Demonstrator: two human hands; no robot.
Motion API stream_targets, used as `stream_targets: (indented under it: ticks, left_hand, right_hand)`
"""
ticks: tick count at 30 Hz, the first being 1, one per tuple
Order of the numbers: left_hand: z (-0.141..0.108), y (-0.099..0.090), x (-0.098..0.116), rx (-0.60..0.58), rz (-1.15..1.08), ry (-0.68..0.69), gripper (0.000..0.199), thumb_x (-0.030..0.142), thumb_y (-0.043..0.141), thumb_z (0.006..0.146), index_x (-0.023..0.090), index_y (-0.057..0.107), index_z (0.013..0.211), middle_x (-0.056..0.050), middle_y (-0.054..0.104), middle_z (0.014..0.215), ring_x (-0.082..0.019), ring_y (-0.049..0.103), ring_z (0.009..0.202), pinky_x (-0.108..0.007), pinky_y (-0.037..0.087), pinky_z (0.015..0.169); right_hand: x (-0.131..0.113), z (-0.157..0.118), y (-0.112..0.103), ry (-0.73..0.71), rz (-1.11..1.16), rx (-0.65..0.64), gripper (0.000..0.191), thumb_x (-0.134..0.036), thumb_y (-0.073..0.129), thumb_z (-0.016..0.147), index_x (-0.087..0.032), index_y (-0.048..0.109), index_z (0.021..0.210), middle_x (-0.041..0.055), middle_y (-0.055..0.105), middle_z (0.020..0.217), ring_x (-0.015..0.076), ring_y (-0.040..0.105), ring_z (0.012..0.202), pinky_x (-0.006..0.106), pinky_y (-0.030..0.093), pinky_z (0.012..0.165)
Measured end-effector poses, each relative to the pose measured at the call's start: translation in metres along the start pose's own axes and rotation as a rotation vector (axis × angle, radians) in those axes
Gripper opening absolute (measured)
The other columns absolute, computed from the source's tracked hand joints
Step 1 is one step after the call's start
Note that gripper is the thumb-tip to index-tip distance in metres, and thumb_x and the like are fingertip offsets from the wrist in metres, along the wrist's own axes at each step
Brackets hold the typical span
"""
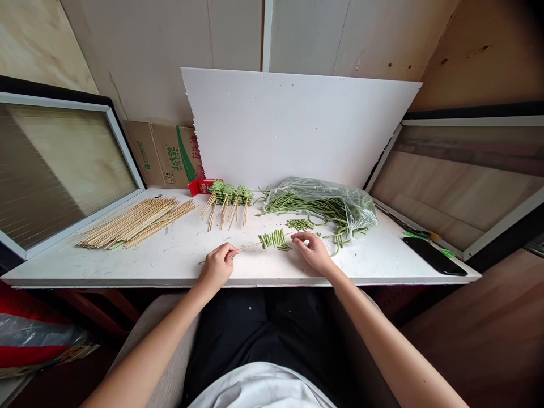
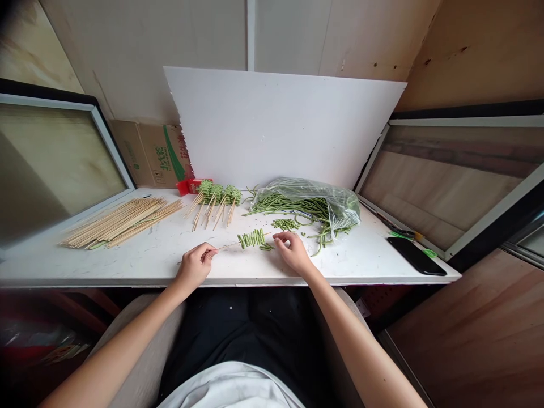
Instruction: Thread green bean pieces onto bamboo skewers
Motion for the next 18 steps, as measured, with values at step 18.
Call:
stream_targets:
  ticks: [18]
  left_hand:
    - [0.001,0.0,-0.001,-0.007,0.005,-0.023,0.018,0.024,0.056,0.099,0.022,0.062,0.082,-0.001,0.069,0.073,-0.017,0.062,0.065,-0.028,0.044,0.063]
  right_hand:
    - [-0.01,-0.003,0.006,-0.178,-0.332,-0.001,0.024,-0.033,0.053,0.099,-0.023,0.074,0.102,0.0126,0.073,0.098,0.0333,0.056,0.103,0.046,0.047,0.088]
Point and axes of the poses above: each hand's wrist, its own z-axis towards the middle knuckle, its own y-axis out of the palm, x = y × z, the point moved 8 cm from there along z, towards the middle knuckle
